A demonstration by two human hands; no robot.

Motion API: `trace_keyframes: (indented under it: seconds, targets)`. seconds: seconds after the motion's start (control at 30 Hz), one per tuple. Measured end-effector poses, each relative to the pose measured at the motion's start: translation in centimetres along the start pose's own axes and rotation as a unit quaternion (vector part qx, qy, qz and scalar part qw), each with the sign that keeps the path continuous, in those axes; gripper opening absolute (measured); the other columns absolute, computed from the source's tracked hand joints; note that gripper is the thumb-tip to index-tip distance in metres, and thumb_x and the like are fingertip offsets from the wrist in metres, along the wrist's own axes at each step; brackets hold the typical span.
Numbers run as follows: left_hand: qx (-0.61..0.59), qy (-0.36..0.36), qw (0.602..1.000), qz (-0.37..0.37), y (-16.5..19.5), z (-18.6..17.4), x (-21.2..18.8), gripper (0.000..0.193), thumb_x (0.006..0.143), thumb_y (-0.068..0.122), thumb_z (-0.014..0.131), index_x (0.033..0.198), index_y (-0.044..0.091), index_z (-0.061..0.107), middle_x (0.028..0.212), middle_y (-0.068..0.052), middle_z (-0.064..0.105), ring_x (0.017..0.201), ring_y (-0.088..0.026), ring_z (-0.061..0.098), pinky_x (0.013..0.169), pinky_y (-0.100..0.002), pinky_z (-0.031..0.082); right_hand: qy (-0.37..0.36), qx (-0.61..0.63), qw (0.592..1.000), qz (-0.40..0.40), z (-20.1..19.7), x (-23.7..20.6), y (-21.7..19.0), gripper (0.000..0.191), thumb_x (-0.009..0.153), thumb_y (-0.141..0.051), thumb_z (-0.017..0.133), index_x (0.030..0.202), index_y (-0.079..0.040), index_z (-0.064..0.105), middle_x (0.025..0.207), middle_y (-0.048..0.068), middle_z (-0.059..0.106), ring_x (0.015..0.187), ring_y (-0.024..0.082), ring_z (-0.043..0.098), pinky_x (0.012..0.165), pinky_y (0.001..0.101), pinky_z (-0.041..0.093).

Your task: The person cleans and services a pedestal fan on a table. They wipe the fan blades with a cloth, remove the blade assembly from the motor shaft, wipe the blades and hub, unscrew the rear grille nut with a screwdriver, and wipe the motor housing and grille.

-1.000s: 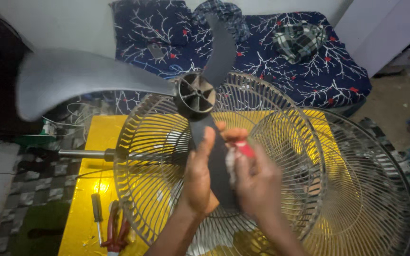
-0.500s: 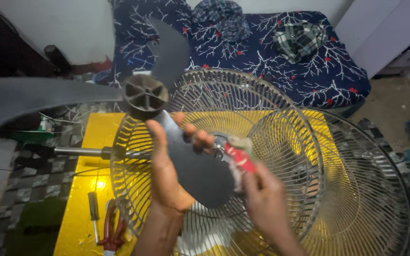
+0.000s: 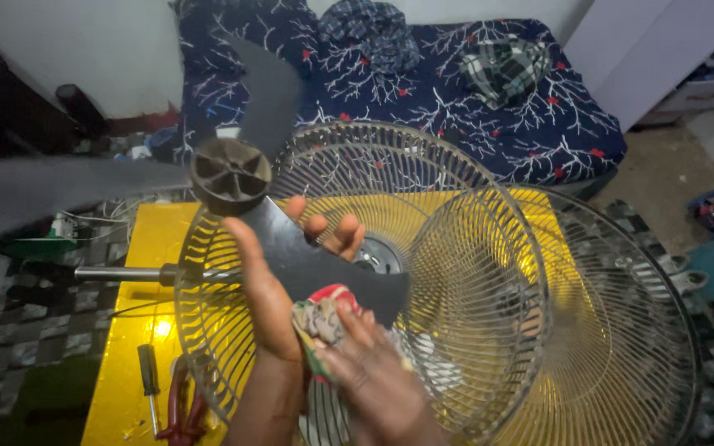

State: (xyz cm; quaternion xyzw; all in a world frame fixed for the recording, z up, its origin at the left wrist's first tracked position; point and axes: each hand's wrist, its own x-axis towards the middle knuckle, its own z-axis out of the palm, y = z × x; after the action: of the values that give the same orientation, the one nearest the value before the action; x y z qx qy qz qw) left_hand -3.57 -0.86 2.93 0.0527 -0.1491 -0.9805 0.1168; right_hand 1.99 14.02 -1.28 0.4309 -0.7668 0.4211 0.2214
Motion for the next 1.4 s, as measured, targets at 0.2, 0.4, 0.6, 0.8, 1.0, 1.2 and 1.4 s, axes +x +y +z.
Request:
trace_keyframes:
  seconds: [0.2, 0.4, 0.6, 0.8, 1.0, 1.2, 1.4]
  targets:
    - [-0.008, -0.048, 0.998, -0.047, 0.3, 0.4, -0.8, 0.077, 0.095, 0.075, 0.041, 0.126, 0.006, 0.056, 0.104, -0.01, 0.067, 0.112, -0.041, 0.066, 0.099, -0.06, 0.049, 0.034, -0.074, 0.988, 0.133, -2.4, 0.9, 2.4, 0.041, 0.089, -0.005, 0.063, 0.129, 0.005, 0.063, 0.134, 0.031, 0.062, 0.134, 0.046, 0.055, 0.112, 0.0531, 0.042]
    - [-0.028, -0.034, 0.998, -0.055, -0.9, 0.4, -1.5, 0.077, 0.097, 0.071, 0.041, 0.128, 0.002, 0.055, 0.11, -0.016, 0.067, 0.123, -0.044, 0.061, 0.112, -0.057, 0.043, 0.065, -0.094, 0.947, 0.299, -3.1, 3.7, 1.8, 0.039, 0.097, -0.011, 0.059, 0.134, 0.003, 0.06, 0.129, 0.024, 0.067, 0.117, 0.041, 0.069, 0.097, 0.0428, 0.054]
    - [0.011, -0.064, 0.997, -0.044, -1.6, -0.6, -1.1, 0.074, 0.102, 0.06, 0.034, 0.143, -0.001, 0.046, 0.133, -0.022, 0.062, 0.136, -0.036, 0.054, 0.118, -0.049, 0.035, 0.085, -0.027, 0.99, 0.105, 1.0, 1.7, -1.4, 0.042, 0.101, -0.01, 0.059, 0.14, 0.007, 0.056, 0.146, 0.028, 0.059, 0.143, 0.046, 0.052, 0.119, 0.0498, 0.043]
    - [0.022, -0.099, 0.99, -0.102, -2.6, -2.2, -1.9, 0.072, 0.102, 0.055, 0.034, 0.152, 0.003, 0.042, 0.148, -0.015, 0.056, 0.141, -0.025, 0.053, 0.118, -0.039, 0.038, 0.073, -0.033, 0.982, 0.17, 1.9, 5.3, -1.9, 0.045, 0.1, -0.01, 0.058, 0.142, 0.008, 0.054, 0.154, 0.031, 0.049, 0.15, 0.045, 0.043, 0.12, 0.0486, 0.037]
    - [-0.052, -0.25, 0.959, -0.125, -1.9, -3.9, -2.2, 0.048, 0.121, 0.033, 0.043, 0.157, 0.002, 0.039, 0.143, -0.013, 0.055, 0.132, -0.024, 0.055, 0.116, -0.04, 0.043, 0.086, -0.039, 0.975, 0.201, 0.2, 9.3, -1.3, 0.063, 0.09, -0.025, 0.072, 0.139, 0.007, 0.051, 0.138, 0.029, 0.056, 0.129, 0.043, 0.053, 0.106, 0.0474, 0.043]
    - [-0.022, -0.188, 0.963, -0.194, 1.1, -3.6, -1.7, 0.052, 0.101, 0.025, 0.049, 0.15, 0.009, 0.045, 0.141, -0.011, 0.059, 0.129, -0.025, 0.057, 0.111, -0.042, 0.047, 0.054, -0.023, 0.996, 0.062, -3.7, 10.4, 0.3, 0.05, 0.085, -0.023, 0.083, 0.126, -0.005, 0.06, 0.127, 0.018, 0.069, 0.112, 0.035, 0.07, 0.093, 0.0419, 0.055]
    - [-0.085, -0.246, 0.936, -0.238, 5.6, -2.7, -3.2, 0.084, 0.1, 0.068, 0.044, 0.152, 0.003, 0.039, 0.152, -0.023, 0.051, 0.141, -0.04, 0.047, 0.116, -0.062, 0.037, -0.056, -0.024, 0.995, -0.079, -7.5, 9.5, 1.4, 0.058, 0.071, -0.019, 0.089, 0.122, -0.005, 0.066, 0.122, 0.018, 0.07, 0.101, 0.031, 0.07, 0.085, 0.0398, 0.056]
